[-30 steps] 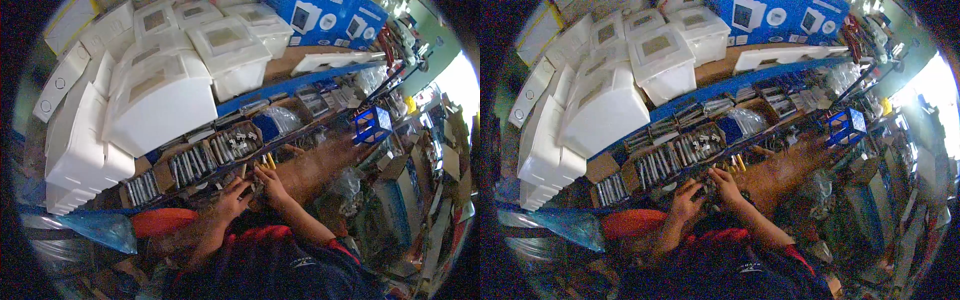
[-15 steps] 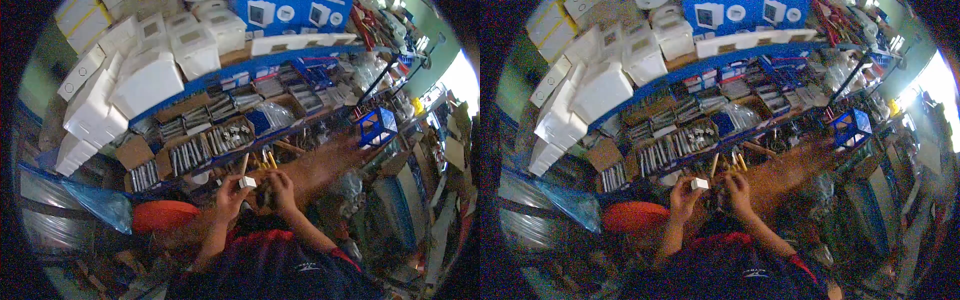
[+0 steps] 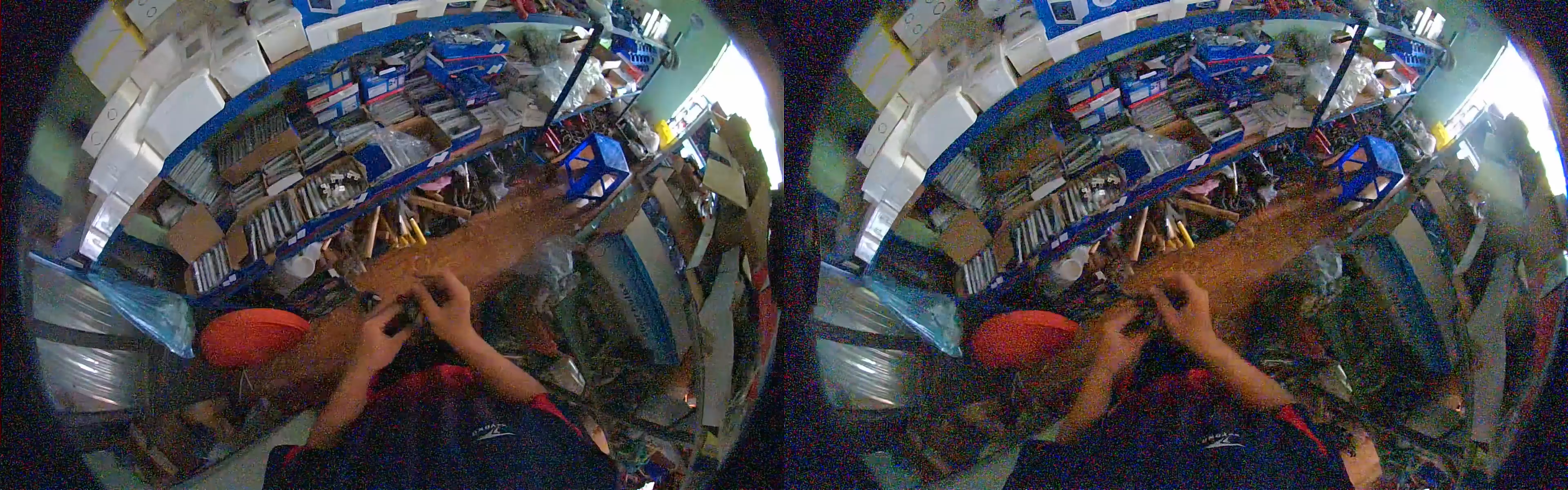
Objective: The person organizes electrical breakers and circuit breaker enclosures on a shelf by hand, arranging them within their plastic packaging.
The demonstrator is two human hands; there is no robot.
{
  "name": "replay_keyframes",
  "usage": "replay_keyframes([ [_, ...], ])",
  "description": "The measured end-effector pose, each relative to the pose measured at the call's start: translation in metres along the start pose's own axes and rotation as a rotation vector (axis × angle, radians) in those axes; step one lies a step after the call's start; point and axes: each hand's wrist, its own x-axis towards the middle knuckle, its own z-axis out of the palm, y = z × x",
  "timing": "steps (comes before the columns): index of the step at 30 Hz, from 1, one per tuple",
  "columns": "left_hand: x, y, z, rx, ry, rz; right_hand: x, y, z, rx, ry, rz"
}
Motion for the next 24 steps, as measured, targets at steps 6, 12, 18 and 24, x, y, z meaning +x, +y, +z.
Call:
replay_keyframes([
  [6,-0.014,0.029,0.019,-0.285,-0.078,-0.194,0.004,-0.013,-0.02,0.115,0.131,-0.001],
  [12,-0.019,0.012,0.024,-0.875,-0.033,-0.183,0.01,0.012,-0.055,0.266,0.442,0.31],
  [18,-0.014,-0.005,0.016,-1.102,-0.106,-0.132,-0.005,0.01,-0.066,0.318,0.359,0.343],
  [24,-0.003,0.003,-0.002,-0.821,-0.011,-0.042,-0.012,0.001,-0.037,0.395,0.222,0.427],
])
